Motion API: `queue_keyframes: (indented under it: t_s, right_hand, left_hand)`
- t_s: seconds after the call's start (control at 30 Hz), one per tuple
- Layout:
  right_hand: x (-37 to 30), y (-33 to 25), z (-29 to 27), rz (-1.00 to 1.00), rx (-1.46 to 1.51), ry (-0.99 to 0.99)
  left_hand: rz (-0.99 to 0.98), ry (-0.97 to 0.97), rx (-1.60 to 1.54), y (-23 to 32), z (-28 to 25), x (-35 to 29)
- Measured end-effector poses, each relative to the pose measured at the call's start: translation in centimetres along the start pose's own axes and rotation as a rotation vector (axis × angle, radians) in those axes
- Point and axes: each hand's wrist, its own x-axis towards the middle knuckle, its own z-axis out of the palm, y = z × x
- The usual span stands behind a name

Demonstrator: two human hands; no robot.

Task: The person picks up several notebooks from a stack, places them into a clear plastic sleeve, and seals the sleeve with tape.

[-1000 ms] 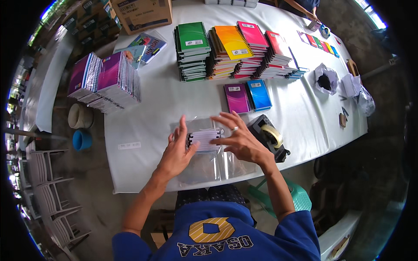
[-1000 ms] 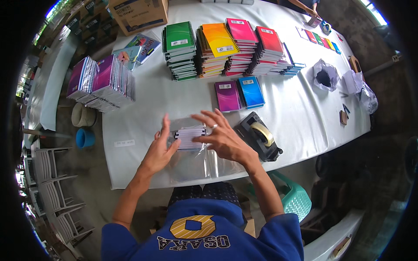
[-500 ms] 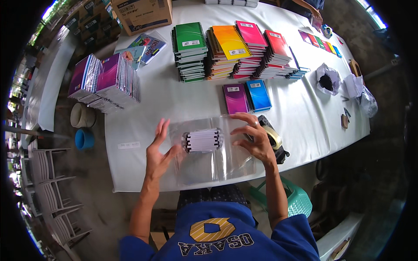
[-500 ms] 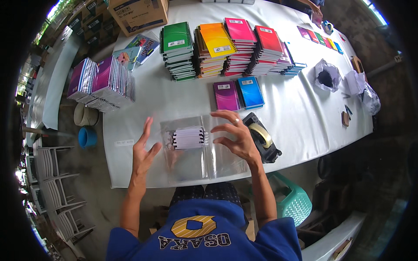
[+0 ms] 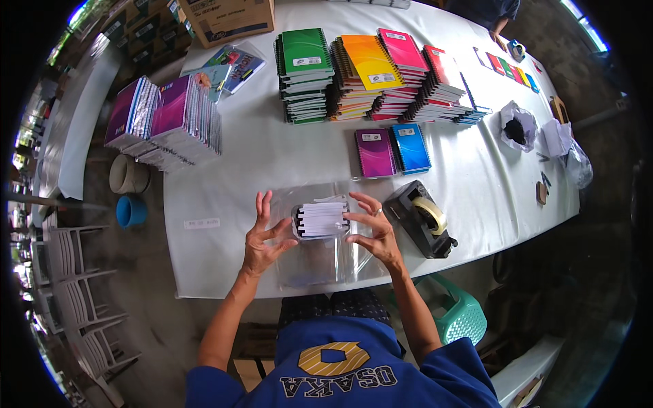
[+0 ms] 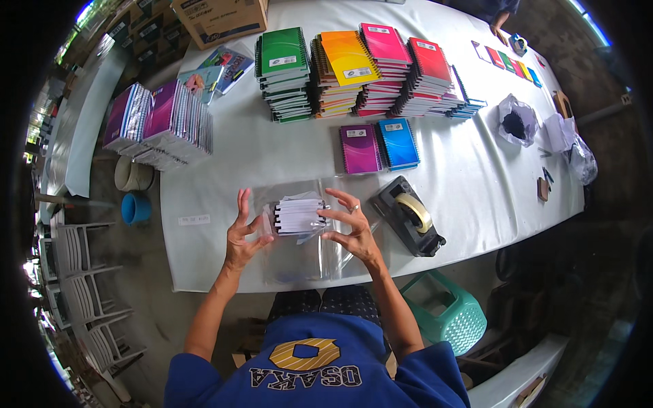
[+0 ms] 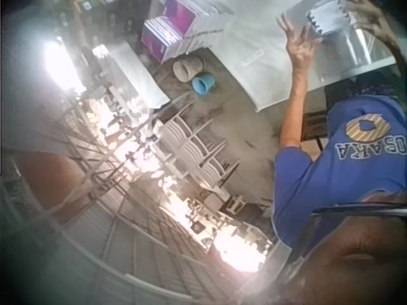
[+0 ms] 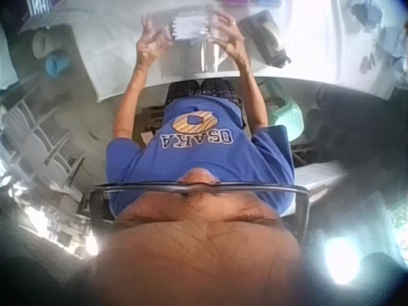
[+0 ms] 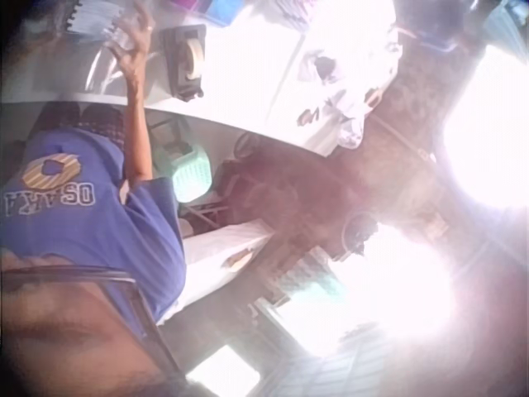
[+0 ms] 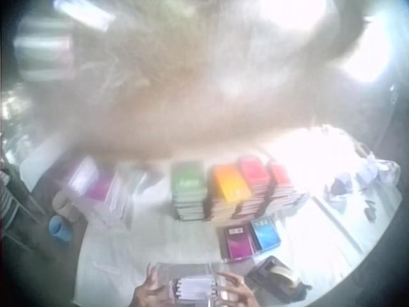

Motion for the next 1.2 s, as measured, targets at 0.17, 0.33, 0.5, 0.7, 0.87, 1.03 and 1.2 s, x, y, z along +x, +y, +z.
queue_keyframes:
  t_s: [0.17,0.33,0.5,0.7,0.87,1.03,1.2]
  right_hand:
    - [0.0,0.5,0.8,-0.021,-0.059,-0.064]
    - [-0.2,-0.2,0.6,0.049,0.087,-0.002]
    - [2.4,-2.7,0.1,-0.055,-0.028,-0.042]
    - [4.9,-3.6,0.4,-0.203,-0.241,-0.143]
    - [6.5,-4.3,-0.6,-0.148,-0.266,-0.198]
    - [3.4,-2.4,-3.4,-0.054,0.024,0.022]
    - [0.9,1.1,-0.9,-0.041,-0.033,-0.078]
  left_hand:
    - [0.002,-0.024,-0.037,-0.2,0.9,0.5]
    - [0.091,-0.110,0.106,0.8,0.5,2.3]
    - [0.041,0.003,-0.031,-0.1,0.3,0.6]
    - [0.013,-0.075,0.069,0.5,1.2,0.9]
    - [0.064,-0.149,0.161,0.7,1.3,2.1]
    - [0.101,-0.243,0.258,0.7,0.3,2.7]
    - [0.097,-0.262,0.233,1.2,0.6,3.6]
